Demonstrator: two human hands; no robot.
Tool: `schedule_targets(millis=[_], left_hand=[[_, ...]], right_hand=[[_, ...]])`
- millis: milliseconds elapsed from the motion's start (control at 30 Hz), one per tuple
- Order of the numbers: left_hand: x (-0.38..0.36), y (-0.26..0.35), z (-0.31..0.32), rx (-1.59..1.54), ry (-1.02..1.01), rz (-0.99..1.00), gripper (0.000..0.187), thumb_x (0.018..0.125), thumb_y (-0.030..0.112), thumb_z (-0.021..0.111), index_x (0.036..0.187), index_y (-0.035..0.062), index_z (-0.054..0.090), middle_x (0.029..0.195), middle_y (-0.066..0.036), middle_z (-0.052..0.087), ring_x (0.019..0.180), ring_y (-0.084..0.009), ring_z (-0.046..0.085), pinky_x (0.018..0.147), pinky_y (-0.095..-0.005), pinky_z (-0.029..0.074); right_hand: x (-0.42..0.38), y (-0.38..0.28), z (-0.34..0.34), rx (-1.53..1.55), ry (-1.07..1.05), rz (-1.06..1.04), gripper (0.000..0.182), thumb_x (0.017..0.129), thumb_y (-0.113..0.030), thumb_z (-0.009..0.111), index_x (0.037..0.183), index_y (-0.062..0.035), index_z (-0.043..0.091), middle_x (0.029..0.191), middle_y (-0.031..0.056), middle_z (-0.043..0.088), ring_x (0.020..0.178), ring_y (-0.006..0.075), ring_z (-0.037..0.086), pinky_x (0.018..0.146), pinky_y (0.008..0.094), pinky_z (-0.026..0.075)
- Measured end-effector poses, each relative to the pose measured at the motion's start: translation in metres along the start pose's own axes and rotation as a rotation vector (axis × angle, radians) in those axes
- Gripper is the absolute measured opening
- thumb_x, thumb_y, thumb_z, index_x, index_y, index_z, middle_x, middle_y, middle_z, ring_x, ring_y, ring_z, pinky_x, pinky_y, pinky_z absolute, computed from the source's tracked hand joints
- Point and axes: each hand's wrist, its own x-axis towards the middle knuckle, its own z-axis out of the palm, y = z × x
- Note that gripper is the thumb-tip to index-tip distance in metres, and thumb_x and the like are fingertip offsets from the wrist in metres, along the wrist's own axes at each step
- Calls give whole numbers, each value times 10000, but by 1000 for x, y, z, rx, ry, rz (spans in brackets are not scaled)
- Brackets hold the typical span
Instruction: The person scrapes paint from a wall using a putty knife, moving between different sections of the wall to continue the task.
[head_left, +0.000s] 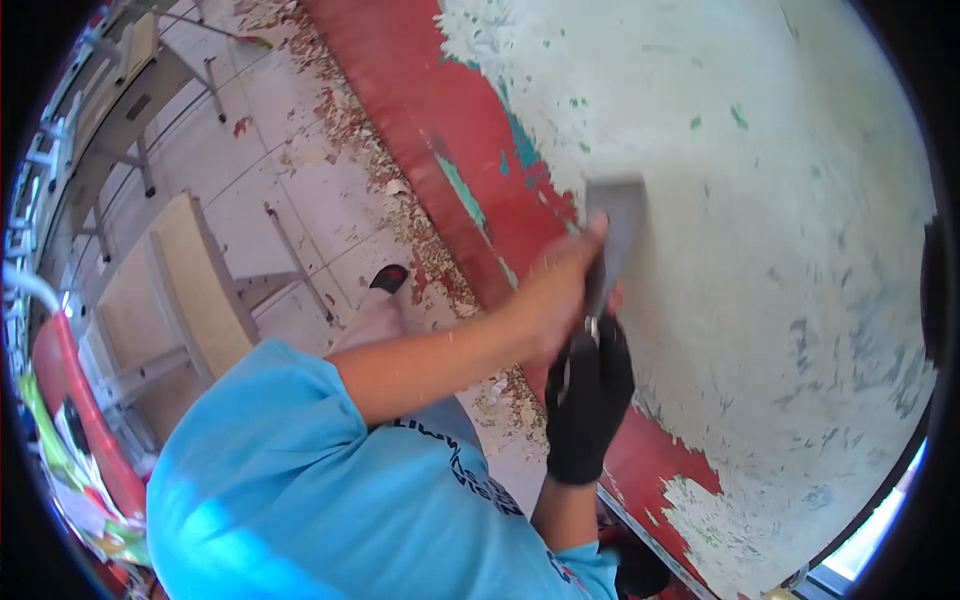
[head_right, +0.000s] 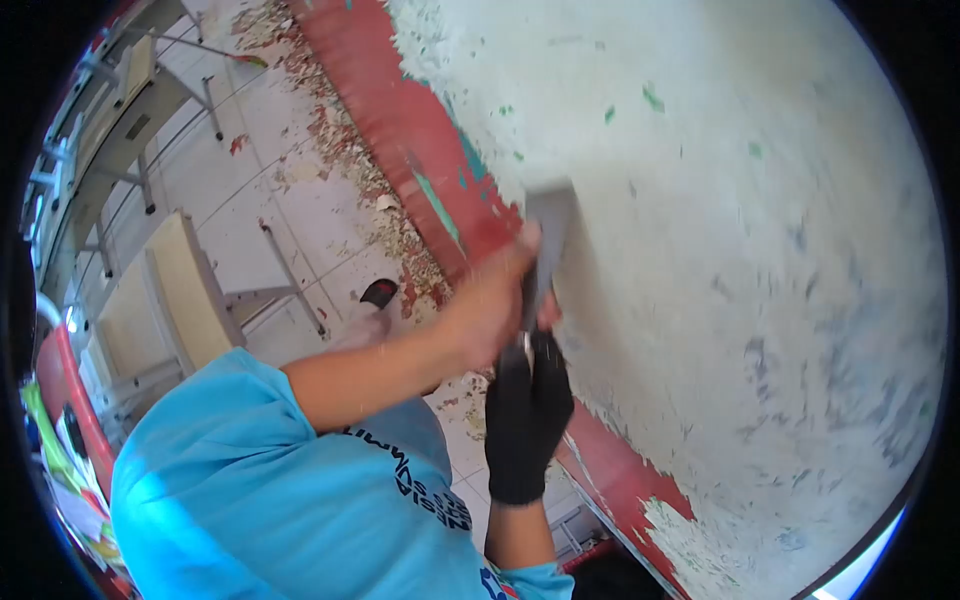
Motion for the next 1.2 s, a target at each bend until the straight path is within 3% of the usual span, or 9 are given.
schedule_targets(millis=[233, 267, 367, 500, 667, 767, 967, 1033, 1200], left_hand=[[22, 40, -18, -166, -58, 64, 422, 881, 499, 466, 873, 77, 482, 585, -55, 514, 532, -166, 522, 500, -292, 427], [16, 42, -17, -92, -47, 12, 413, 888, 492, 460, 857, 81, 484, 590, -38, 510, 509, -144, 525, 455, -274, 402], [-1, 29, -15, -55, -63, -169, 407, 893, 483, 462, 832, 82, 486, 598, -19, 511, 470, -118, 521, 403, -249, 378], [-1, 27, -22, -151, -84, -268, 384, 885, 471, 487, 837, 89, 491, 607, -17, 524, 470, -107, 523, 407, -221, 392], [-4, 15, -13, -205, -152, -215, 389, 880, 482, 483, 865, 94, 497, 616, -11, 522, 482, -111, 529, 408, -222, 389], [0, 16, -12, -219, -130, -171, 380, 886, 471, 479, 867, 92, 490, 649, -9, 507, 513, -116, 529, 435, -232, 399], [8, 21, -12, -110, -96, -93, 431, 887, 497, 456, 865, 68, 485, 626, -44, 507, 538, -154, 510, 502, -267, 422], [23, 22, -16, -8, 68, 109, 488, 886, 537, 420, 860, 53, 482, 599, -64, 515, 541, -163, 516, 517, -283, 430], [26, 49, -25, -6, 85, 135, 489, 896, 533, 400, 841, 52, 471, 611, -64, 524, 528, -160, 523, 515, -282, 431]], right_hand=[[38, -19, 31, -48, 8, -62, 329, 702, 46, 604, 1023, 22, 536, 988, 222, 556, 859, 373, 558, 754, 400, 460], [31, -22, 31, -154, 53, -103, 156, 863, -108, 503, 939, 26, 527, 801, 87, 526, 720, 107, 505, 572, 288, 430], [3, -48, 10, 281, 7, 557, 168, 871, -128, 506, 946, 21, 518, 764, 45, 517, 640, 81, 483, 526, 244, 398], [3, -59, 17, -177, -61, 195, 185, 880, -158, 515, 980, -3, 513, 680, -17, 496, 530, 37, 426, 461, 203, 342], [1, -49, 6, 639, 127, 788, 217, 876, -161, 531, 1026, -5, 544, 662, -26, 506, 538, 43, 444, 473, 198, 348], [5, -32, 4, -78, 6, 184, 258, 876, -176, 537, 1059, 4, 560, 681, -11, 532, 551, 49, 467, 485, 211, 378], [16, -40, -2, 545, -99, 751, 300, 876, -177, 525, 1099, 22, 557, 796, 82, 600, 627, 102, 541, 564, 257, 439], [33, 3, 25, 95, 41, -74, 233, 870, -132, 511, 1032, 27, 563, 695, 13, 526, 630, 61, 492, 531, 229, 409], [47, -19, 41, 436, -13, 154, 248, 881, -150, 480, 1041, 22, 560, 715, 20, 536, 593, 47, 485, 514, 208, 394]])
